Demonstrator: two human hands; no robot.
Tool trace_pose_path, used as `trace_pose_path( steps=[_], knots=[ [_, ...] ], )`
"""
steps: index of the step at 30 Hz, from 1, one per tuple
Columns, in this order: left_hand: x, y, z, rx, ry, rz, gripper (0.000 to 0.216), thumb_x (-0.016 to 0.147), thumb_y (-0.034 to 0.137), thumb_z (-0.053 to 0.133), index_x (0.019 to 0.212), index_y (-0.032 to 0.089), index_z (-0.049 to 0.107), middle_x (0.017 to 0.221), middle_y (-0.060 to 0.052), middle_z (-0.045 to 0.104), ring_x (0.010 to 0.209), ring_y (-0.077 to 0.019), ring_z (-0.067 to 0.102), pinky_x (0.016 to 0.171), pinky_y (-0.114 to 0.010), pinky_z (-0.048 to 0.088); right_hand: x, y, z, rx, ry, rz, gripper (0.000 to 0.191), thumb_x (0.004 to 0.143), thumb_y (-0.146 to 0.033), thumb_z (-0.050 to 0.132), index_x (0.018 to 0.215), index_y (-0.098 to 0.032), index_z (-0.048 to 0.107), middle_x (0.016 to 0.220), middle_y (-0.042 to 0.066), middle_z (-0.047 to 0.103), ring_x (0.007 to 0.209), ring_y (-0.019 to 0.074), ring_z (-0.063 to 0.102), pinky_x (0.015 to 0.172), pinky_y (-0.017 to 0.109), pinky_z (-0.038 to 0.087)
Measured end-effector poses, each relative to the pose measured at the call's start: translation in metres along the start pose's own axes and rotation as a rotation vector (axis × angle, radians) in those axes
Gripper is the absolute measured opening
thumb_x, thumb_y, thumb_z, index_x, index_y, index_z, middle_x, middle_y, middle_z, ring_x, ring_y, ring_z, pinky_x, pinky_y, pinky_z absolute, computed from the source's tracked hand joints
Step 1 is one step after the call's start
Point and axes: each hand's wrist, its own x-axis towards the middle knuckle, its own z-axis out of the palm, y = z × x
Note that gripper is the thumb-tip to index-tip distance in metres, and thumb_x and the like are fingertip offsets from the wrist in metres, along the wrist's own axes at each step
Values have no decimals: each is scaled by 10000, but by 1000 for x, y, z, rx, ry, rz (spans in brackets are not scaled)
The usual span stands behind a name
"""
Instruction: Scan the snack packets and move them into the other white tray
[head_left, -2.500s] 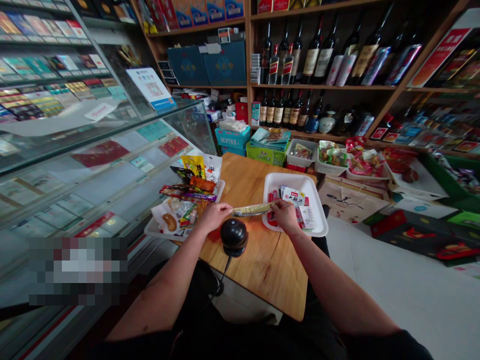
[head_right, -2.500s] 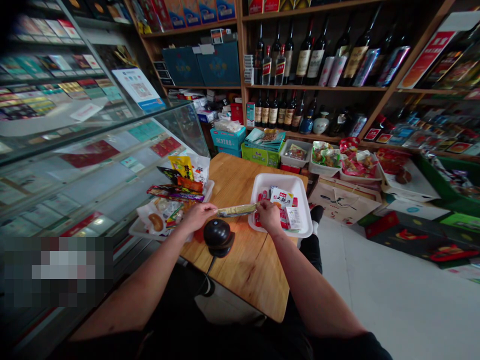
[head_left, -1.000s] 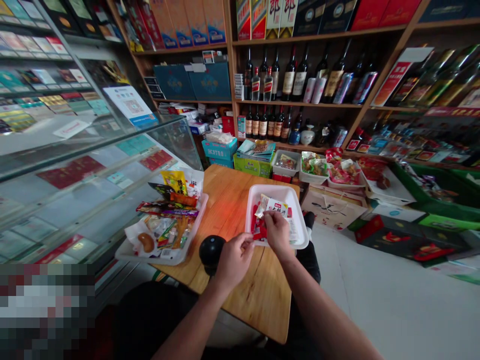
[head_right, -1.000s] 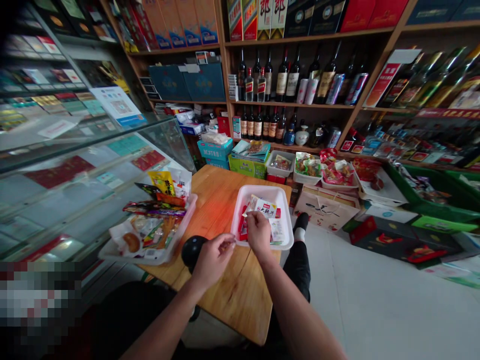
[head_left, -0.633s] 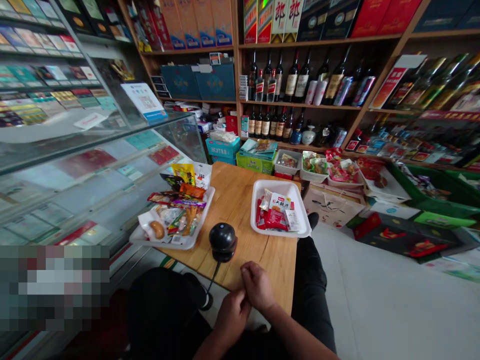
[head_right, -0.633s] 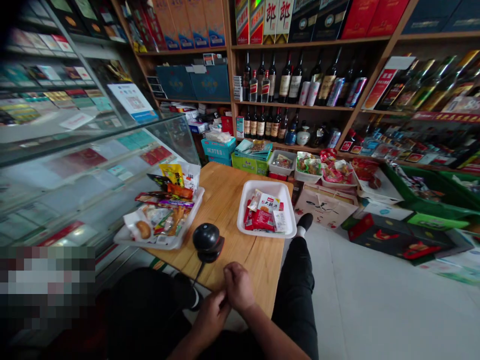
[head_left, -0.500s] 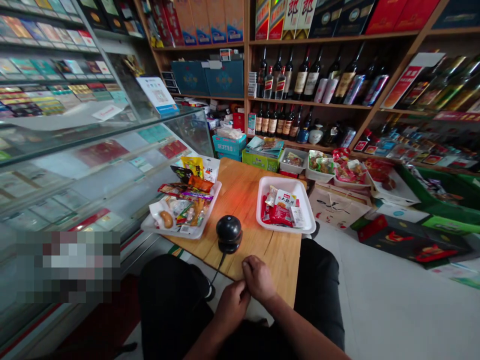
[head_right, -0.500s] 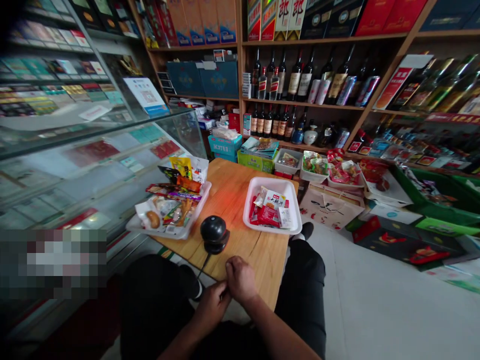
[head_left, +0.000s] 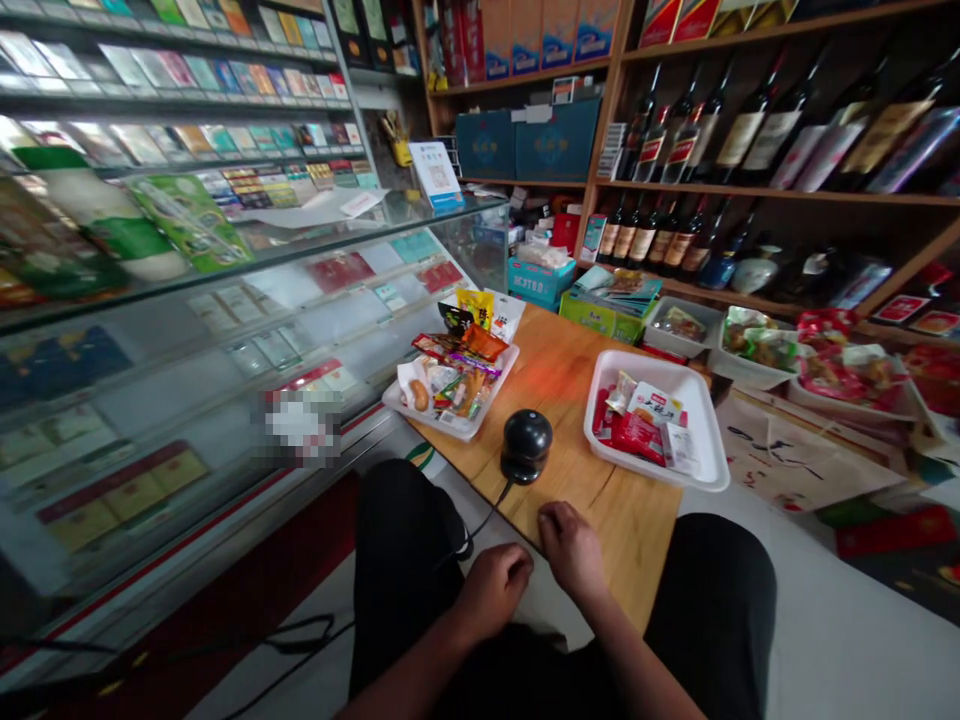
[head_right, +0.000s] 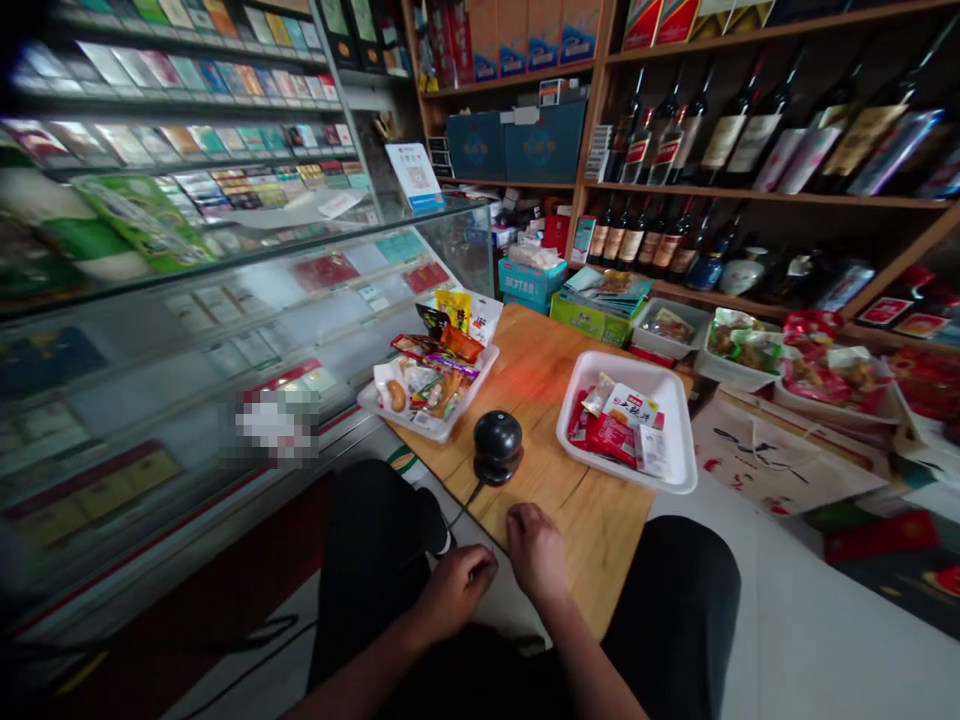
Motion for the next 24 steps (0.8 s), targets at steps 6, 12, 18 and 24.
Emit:
trace_pose_path(
  steps=[6,12,18,24],
  knots=[
    [2,29,-23,26,123,17,312,978,362,429,791,227,641,778,-57,691,746,-183,633,695,-274,455,-1,0,2,-12,7,-23,215,949,-301,450,919,-220,647,909,69,693,840,222,662,763,321,474],
    [55,45,-95,129,429,73,282,984,395,442,890,222,644,816,-63,694,777,-190,640,755,-292,481,-1,-1,3,-29,-8,-16,220,953,-325,450,933,-227,645,920,70,698,838,228,670,761,337,489],
    [127,23,-169,445,740,115,297,924,319,549,1181,178,597,1178,-139,659,1151,-279,577,1046,-422,404,0,2,7,-62,-33,-8,236,968,-369,438,959,-246,639,956,80,698,866,252,678,770,374,510],
    [169,2,-190,698,661,-79,436,900,398,569,1202,84,598,1107,-216,667,1090,-346,591,978,-466,397,2,4,12,-65,-30,-8,261,977,-414,433,968,-261,643,965,103,704,867,265,692,763,390,541]
  ],
)
